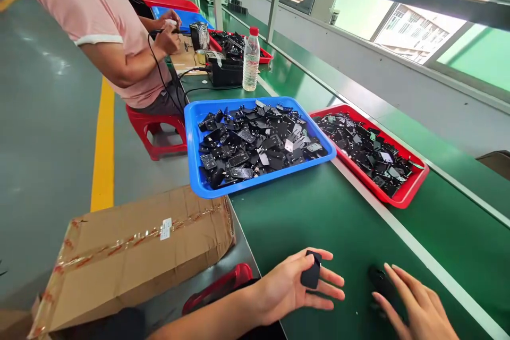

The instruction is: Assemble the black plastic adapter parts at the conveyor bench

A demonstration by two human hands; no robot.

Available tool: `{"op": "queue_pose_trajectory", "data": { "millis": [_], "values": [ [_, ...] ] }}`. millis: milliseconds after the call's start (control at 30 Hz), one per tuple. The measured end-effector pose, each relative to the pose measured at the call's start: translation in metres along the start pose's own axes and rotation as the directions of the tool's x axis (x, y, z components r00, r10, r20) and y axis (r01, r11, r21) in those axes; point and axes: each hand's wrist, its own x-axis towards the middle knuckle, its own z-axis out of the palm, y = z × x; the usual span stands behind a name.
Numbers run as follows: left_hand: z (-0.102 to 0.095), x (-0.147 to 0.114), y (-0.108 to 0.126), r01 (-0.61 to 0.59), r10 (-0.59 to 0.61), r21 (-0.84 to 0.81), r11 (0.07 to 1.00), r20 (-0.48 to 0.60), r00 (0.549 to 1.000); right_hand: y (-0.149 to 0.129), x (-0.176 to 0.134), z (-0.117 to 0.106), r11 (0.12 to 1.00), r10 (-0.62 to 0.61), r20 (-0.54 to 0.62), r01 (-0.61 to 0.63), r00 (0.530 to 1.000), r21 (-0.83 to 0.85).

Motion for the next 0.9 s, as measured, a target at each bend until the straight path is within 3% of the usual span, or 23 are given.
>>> {"op": "queue_pose_trajectory", "data": {
  "millis": [167, 300, 400, 500, 667, 767, 900],
  "values": [
    [-0.005, 0.007, 0.007, 0.027, -0.026, -0.024, 0.999, 0.014, 1.0, -0.002, 0.005, 0.017, 0.965, 0.192, 0.151, -0.214, 0.97, 0.148],
    [-0.008, 0.01, 0.01, 0.072, -0.069, -0.046, 0.996, 0.053, 0.996, -0.023, 0.034, 0.006, 0.906, 0.296, 0.242, -0.352, 0.924, 0.235],
    [-0.009, 0.012, 0.012, 0.125, -0.118, -0.076, 0.989, 0.081, 0.99, -0.044, 0.06, -0.008, 0.864, 0.241, 0.286, -0.34, 0.927, 0.372],
    [-0.01, 0.016, 0.012, 0.164, -0.152, -0.119, 0.979, 0.109, 0.982, -0.064, 0.078, -0.015, 0.864, 0.17, 0.316, -0.295, 0.933, 0.408],
    [-0.011, 0.019, 0.01, 0.156, -0.146, -0.143, 0.977, 0.079, 0.986, -0.079, 0.088, -0.018, 0.832, 0.112, 0.457, -0.335, 0.883, 0.443],
    [-0.01, 0.019, 0.011, 0.161, -0.147, -0.134, 0.978, 0.111, 0.983, -0.077, 0.085, -0.025, 0.737, 0.157, 0.495, -0.435, 0.855, 0.517],
    [-0.008, 0.018, 0.013, 0.15, -0.133, -0.112, 0.982, 0.148, 0.98, -0.068, 0.075, -0.038, 0.669, 0.304, 0.419, -0.505, 0.856, 0.546]
  ]
}}
